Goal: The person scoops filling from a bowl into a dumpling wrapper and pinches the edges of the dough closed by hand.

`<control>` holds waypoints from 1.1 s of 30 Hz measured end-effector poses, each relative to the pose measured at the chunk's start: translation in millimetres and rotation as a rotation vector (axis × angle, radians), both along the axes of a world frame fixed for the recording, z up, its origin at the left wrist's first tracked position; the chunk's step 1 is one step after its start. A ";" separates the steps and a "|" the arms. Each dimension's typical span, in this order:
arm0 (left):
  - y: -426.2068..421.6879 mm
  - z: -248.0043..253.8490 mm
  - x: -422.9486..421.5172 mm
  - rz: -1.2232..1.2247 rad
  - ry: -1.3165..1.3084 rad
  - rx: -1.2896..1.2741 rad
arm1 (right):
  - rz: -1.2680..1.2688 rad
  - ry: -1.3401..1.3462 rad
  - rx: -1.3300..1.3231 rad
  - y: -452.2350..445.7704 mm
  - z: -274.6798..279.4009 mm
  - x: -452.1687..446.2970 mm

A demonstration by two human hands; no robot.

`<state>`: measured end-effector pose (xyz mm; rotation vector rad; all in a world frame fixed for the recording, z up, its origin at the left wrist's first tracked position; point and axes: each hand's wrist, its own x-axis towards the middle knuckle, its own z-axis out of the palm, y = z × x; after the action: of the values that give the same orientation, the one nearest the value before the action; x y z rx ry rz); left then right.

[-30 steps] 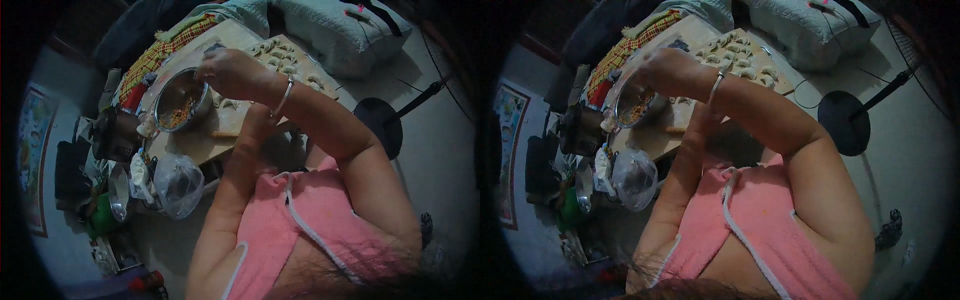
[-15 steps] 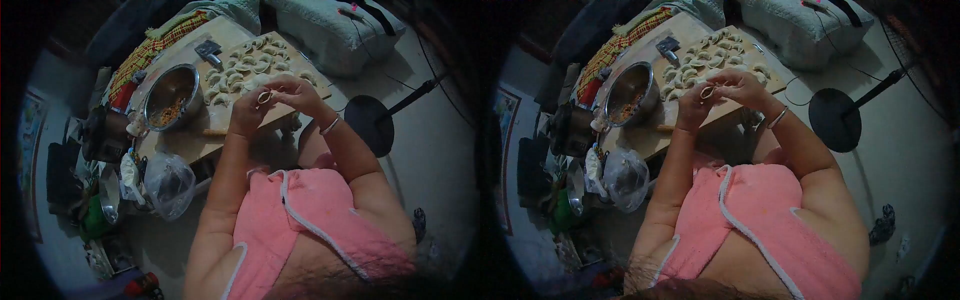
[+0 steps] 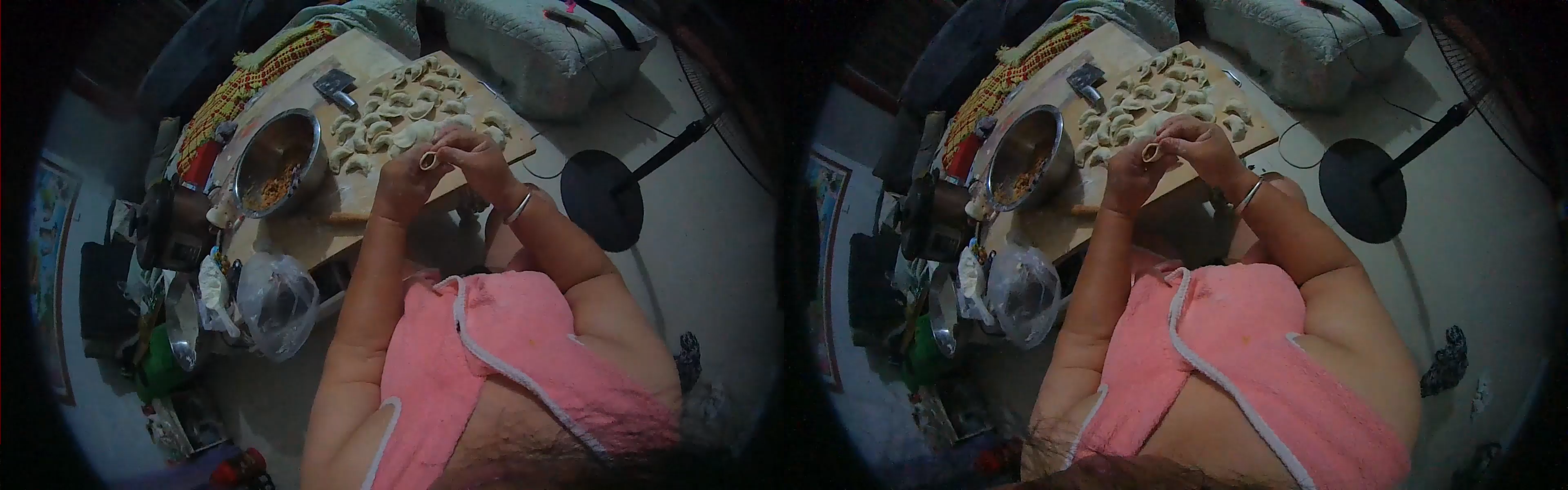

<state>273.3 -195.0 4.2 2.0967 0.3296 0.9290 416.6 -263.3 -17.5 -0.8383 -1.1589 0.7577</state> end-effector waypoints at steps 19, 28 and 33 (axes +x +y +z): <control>4.2 4.6 -0.5 -0.024 0.062 0.064 | 0.023 -0.129 0.095 -6.0 8.7 8.3; 11.4 -5.4 -2.6 0.005 0.193 0.126 | -0.202 -0.635 0.237 -11.2 21.4 6.2; 12.0 -9.1 -1.5 -0.023 0.185 0.055 | -0.229 -0.639 0.192 -14.2 22.7 3.8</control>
<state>271.8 -183.0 -4.9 2.2382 0.3782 0.7391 420.4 -277.4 5.3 -1.0641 -1.6318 0.1757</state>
